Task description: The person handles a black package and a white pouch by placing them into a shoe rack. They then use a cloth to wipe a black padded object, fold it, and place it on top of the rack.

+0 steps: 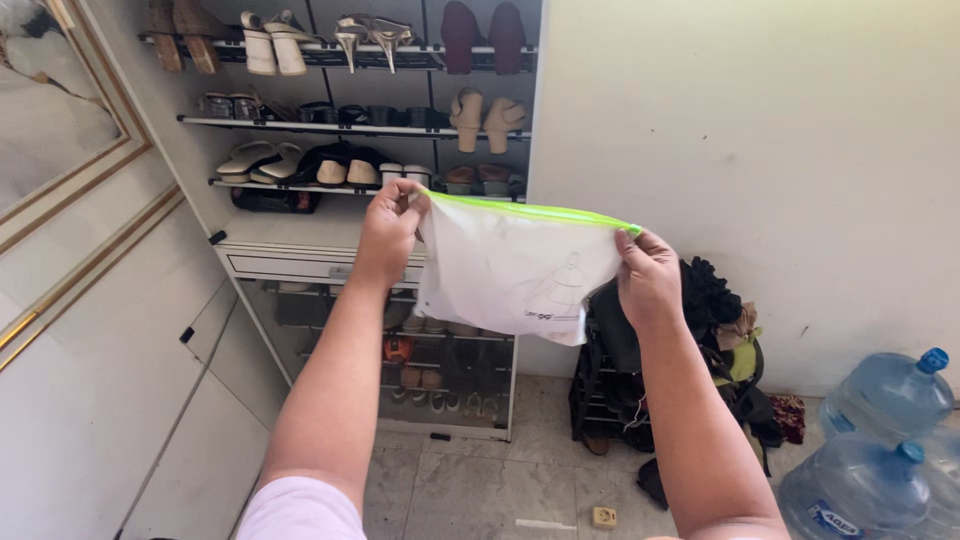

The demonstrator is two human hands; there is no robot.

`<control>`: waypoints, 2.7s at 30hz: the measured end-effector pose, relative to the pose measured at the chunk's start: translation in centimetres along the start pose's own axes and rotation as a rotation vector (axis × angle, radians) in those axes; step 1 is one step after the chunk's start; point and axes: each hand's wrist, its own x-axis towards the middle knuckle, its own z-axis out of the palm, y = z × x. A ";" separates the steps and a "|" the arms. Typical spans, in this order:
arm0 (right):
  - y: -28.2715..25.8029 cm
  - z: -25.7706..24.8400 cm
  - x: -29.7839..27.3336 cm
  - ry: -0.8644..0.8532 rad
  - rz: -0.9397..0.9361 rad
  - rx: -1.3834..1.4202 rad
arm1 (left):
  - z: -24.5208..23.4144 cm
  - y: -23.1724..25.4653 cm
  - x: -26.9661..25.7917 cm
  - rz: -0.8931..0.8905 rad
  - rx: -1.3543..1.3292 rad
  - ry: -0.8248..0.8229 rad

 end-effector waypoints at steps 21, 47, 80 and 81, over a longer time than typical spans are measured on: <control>2.1 4.4 3.2 0.178 -0.201 -0.379 | -1.4 -3.4 -4.5 0.004 0.027 0.123; 0.2 8.5 1.8 -0.106 -0.503 -0.922 | 5.5 1.1 -3.6 0.554 0.884 0.246; -1.8 9.8 4.3 -0.113 -0.456 -0.926 | 7.9 5.0 -0.1 0.507 1.036 -0.435; -1.9 9.7 4.6 -0.097 -0.450 -0.898 | 7.5 5.2 0.0 0.485 1.070 -0.444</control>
